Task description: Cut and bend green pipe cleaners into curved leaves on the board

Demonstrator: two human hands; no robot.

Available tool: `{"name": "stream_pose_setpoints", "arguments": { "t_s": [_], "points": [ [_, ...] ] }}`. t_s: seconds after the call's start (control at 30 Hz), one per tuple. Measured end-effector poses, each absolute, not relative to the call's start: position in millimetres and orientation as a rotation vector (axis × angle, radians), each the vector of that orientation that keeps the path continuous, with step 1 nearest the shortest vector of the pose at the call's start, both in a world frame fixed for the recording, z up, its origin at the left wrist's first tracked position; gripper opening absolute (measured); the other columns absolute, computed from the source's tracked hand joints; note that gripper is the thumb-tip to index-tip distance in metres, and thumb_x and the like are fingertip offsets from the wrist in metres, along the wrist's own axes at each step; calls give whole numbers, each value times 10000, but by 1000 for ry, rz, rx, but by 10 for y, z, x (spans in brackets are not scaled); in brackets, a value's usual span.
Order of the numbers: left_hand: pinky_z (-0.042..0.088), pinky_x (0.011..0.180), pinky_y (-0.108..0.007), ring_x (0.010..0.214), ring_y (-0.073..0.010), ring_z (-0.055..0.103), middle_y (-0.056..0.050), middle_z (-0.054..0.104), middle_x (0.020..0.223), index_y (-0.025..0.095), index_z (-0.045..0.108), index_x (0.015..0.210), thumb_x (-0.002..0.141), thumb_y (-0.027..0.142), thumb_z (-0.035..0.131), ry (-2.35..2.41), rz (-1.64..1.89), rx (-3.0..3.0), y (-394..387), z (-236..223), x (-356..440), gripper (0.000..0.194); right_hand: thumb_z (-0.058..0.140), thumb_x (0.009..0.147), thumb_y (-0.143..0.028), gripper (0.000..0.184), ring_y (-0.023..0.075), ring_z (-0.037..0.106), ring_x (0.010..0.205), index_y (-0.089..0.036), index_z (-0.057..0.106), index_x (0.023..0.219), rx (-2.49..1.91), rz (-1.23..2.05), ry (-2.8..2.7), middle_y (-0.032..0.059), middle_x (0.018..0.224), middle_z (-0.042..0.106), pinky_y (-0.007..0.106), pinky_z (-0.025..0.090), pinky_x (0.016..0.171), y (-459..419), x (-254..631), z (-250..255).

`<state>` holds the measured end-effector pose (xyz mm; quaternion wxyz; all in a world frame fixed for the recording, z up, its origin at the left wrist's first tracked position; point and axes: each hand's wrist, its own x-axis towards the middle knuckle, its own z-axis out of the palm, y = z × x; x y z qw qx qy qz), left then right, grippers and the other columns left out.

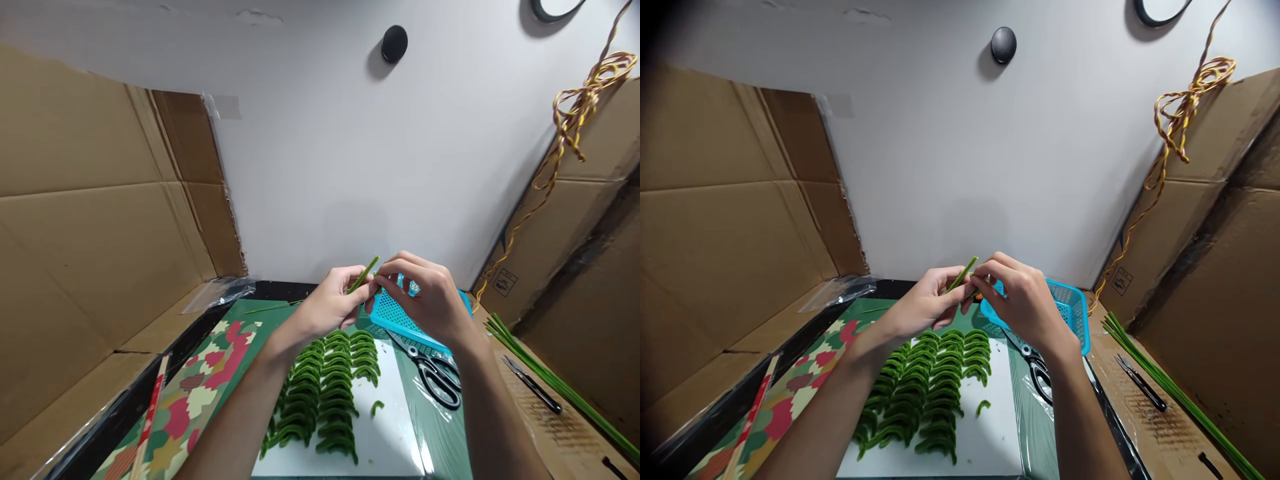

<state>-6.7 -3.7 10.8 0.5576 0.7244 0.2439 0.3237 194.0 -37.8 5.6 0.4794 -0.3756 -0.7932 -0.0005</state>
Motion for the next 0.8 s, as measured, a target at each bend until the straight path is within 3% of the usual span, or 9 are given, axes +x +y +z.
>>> {"name": "stream_pose_setpoints", "arguments": {
  "t_s": [0.2,0.37,0.6,0.8],
  "points": [
    [250,436,-218,487,-31,356,40,491,775,171,580,976,987,472,693,551,650,1727,-64,113,-74,321,552,1079,-249,284,163,699,876,-302,710,1310,-862,-21,-1855,58,1202,722,329,567,689,-424,1954,87],
    [280,422,-215,456,-24,408,25,579,811,177,553,1002,1035,467,618,530,769,1718,-82,125,-44,299,566,1073,-239,256,170,695,881,-317,791,1169,-915,-106,-1894,45,1099,748,305,541,635,-432,2032,93],
    [294,414,-200,445,-24,406,48,576,737,174,550,1016,999,470,687,481,909,1659,-48,108,-21,327,640,1047,-286,143,137,639,730,-272,774,1093,-965,-109,-1872,17,950,748,284,509,596,-412,2031,81],
    [309,403,-188,433,-17,414,52,580,729,169,567,1007,1015,423,670,484,1006,1649,-57,86,19,274,640,1047,-296,149,136,625,677,-265,780,1006,-945,-235,-1803,1,824,737,304,496,607,-388,2004,46]
  ]
}}
